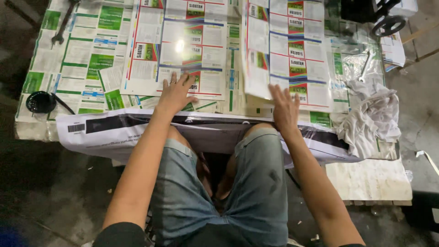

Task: The person sits on the floor and folds printed paper sheets by hand. They repeatedly pick up a sheet, fold it in half, and place it on a growing stack on the table.

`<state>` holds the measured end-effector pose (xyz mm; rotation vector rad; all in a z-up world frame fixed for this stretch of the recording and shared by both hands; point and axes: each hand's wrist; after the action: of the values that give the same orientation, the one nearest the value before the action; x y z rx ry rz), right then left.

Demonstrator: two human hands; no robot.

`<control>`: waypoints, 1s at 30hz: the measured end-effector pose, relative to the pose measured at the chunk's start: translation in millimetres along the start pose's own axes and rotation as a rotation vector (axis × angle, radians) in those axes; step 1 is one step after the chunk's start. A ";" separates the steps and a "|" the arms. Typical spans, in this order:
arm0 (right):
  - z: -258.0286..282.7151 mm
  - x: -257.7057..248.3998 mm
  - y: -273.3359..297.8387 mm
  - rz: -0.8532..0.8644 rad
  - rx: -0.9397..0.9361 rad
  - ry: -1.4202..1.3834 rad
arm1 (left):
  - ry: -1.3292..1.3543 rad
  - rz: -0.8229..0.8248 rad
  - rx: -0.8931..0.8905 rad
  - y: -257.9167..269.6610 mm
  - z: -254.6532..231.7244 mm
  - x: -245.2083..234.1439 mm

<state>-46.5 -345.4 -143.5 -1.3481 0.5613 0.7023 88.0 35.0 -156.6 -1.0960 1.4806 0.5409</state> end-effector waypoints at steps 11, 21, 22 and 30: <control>-23.9 30.8 -9.4 0.355 0.033 -0.103 | -0.126 -0.299 0.304 11.6 21.1 34.0; -58.2 89.5 -73.9 0.475 0.010 -0.042 | 0.082 -0.337 0.159 16.9 14.2 19.2; -58.3 92.5 -78.7 0.474 0.012 -0.047 | 0.077 -0.334 0.160 16.9 13.2 15.9; -53.2 104.5 -94.7 0.474 0.032 -0.011 | 0.094 -0.423 0.089 12.3 2.5 -4.4</control>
<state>95.6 -391.6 -163.2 -1.1885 0.8933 1.0781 78.3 44.0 -156.0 -1.3315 1.2874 0.1287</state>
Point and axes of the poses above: each hand's wrist, its own y-axis away from the middle knuckle, its own x-axis out of the palm, z = x × y, and after that the axes turned 12 degrees about -z, right-handed
